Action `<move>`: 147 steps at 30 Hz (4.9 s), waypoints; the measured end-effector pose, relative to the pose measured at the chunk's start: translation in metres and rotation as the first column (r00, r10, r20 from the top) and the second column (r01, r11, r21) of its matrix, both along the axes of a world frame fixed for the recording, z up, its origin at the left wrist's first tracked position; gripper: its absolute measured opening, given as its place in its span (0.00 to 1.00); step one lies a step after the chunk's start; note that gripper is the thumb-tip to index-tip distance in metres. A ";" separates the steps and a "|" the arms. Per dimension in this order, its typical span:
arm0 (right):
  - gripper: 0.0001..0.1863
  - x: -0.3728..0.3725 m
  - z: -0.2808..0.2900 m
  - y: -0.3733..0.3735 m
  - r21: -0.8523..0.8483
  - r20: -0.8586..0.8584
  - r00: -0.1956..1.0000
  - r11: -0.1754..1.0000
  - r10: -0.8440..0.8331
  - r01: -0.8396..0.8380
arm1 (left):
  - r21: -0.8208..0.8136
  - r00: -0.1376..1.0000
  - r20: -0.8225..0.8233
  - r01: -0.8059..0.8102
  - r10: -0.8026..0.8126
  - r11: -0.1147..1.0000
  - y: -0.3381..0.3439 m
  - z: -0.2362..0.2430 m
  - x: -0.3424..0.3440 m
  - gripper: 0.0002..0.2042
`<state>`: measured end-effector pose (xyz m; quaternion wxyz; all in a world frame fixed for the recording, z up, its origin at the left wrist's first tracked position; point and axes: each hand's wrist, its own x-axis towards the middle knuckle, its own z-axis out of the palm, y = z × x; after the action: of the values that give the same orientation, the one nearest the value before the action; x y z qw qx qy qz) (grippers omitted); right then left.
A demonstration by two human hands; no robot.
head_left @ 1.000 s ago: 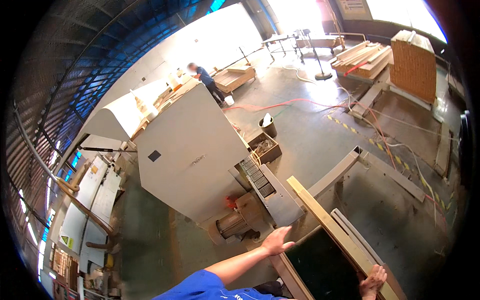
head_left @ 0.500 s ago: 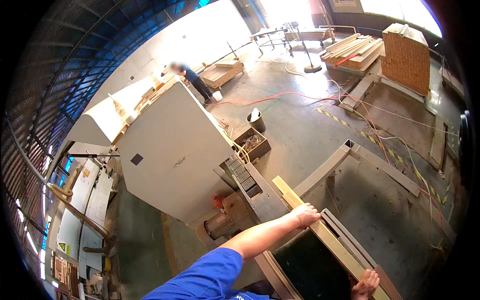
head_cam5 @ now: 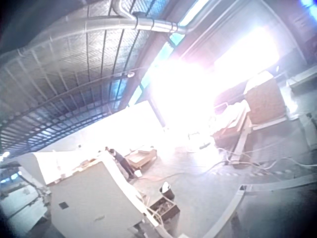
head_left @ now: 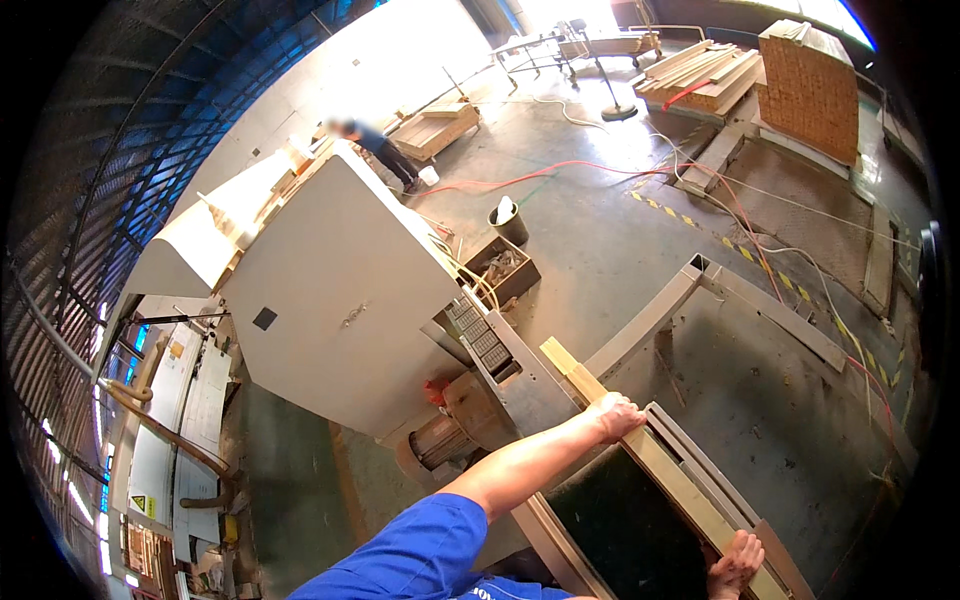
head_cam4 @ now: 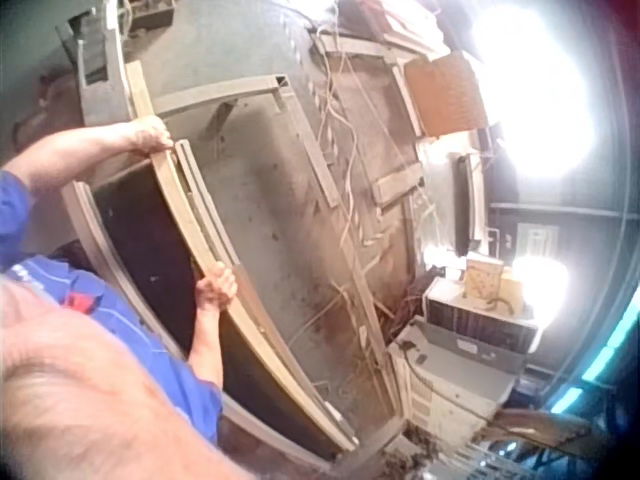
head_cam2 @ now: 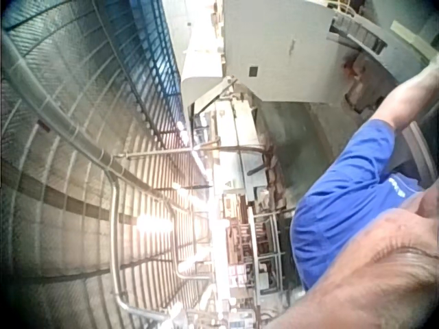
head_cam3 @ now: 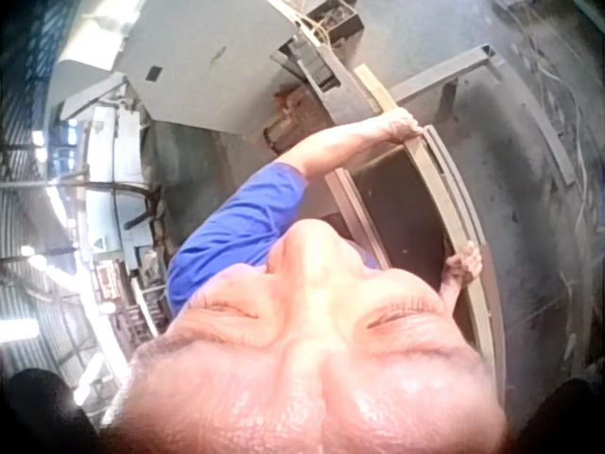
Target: The person adjusts a woodworking machine using a hex key, then feeds wooden planks through the machine one at a time. They walk to a nearby table to stack processed planks and return to the machine to continue feeding more planks.
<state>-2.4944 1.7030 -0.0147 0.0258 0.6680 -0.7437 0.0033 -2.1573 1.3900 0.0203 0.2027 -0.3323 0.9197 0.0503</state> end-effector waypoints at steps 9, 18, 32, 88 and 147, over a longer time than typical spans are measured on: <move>0.41 0.003 -0.009 -0.008 -0.189 0.132 0.991 0.982 0.012 0.014 | -0.155 0.996 -0.094 -0.017 0.003 0.988 -0.001 -0.024 0.005 0.05; 0.38 0.005 0.013 -0.014 -0.126 0.199 0.979 0.992 0.038 -0.012 | -0.086 0.998 -0.048 -0.032 0.028 0.996 0.009 -0.003 0.000 0.06; 0.33 0.006 0.012 -0.014 -0.108 0.260 0.965 0.994 0.039 -0.011 | -0.133 0.993 -0.081 -0.096 0.086 0.986 0.016 -0.015 0.006 0.07; 0.27 0.018 0.033 -0.005 -0.122 0.276 0.960 0.990 -0.037 0.073 | 0.401 0.227 0.078 -0.899 0.971 0.178 0.404 -0.086 0.285 0.37; 0.30 0.009 0.004 -0.005 -0.184 0.279 0.960 0.982 0.002 0.052 | 0.457 0.263 0.059 -0.865 0.963 0.208 0.400 -0.084 0.272 0.36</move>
<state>-2.4857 1.6983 -0.0112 -0.0156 0.6459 -0.7447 0.1675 -1.8850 1.7898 -0.0639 0.0830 -0.7551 0.5225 0.3873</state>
